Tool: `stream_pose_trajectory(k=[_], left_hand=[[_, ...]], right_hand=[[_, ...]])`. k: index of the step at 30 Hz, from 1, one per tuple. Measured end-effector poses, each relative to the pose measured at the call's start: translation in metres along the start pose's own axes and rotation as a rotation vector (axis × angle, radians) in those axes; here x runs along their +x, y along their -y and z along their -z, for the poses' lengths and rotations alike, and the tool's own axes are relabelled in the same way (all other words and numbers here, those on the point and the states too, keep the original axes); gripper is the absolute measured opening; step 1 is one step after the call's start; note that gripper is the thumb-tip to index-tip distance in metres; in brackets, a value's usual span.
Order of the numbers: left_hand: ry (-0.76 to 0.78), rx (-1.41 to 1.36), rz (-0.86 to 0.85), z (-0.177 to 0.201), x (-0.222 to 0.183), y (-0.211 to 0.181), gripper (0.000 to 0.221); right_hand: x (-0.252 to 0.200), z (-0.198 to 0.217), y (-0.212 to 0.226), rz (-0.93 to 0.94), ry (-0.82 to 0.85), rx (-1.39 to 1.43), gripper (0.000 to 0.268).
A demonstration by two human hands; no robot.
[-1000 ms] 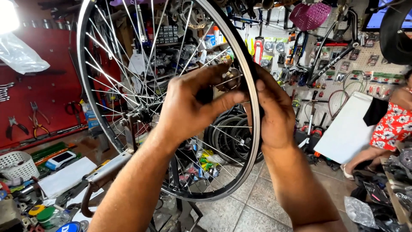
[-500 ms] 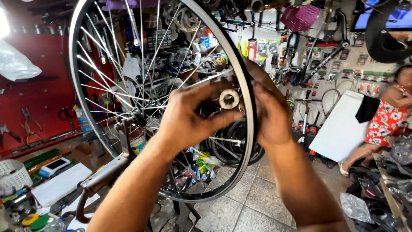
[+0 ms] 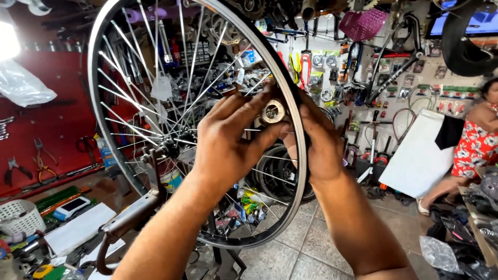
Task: Repairing a bicycle wheel hub on a truing stand
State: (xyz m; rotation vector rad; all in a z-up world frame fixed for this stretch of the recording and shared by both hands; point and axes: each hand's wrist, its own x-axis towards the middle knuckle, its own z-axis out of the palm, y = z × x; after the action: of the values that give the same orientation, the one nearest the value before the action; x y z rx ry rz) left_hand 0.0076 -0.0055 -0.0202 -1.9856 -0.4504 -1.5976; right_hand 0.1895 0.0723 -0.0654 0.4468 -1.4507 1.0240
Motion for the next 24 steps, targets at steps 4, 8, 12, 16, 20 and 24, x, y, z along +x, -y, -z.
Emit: stream_pose_trajectory(k=[4, 8, 12, 16, 20, 24], left_hand=[[0.057, -0.136, 0.141, -0.001, 0.003, -0.002, 0.052], [0.106, -0.132, 0.169, 0.004, 0.008, -0.005, 0.047], [0.113, -0.175, 0.119, 0.009, 0.006, -0.010, 0.041], [0.143, -0.100, 0.232, 0.008, -0.004, -0.010, 0.059], [0.172, -0.094, 0.180, 0.006, -0.010, -0.011, 0.034], [0.094, -0.147, 0.363, 0.003, -0.013, -0.004, 0.020]], right_hand=[[-0.005, -0.002, 0.002, -0.032, -0.077, -0.149, 0.048], [0.000, -0.025, 0.012, -0.006, -0.026, -0.216, 0.053], [-0.003, -0.020, 0.000, 0.001, -0.100, -0.123, 0.050], [-0.013, -0.015, -0.004, -0.026, -0.383, -0.539, 0.034], [-0.015, -0.030, -0.004, 0.038, -0.373, -0.353, 0.037], [-0.012, -0.041, -0.001, 0.020, -0.235, -0.332, 0.045]])
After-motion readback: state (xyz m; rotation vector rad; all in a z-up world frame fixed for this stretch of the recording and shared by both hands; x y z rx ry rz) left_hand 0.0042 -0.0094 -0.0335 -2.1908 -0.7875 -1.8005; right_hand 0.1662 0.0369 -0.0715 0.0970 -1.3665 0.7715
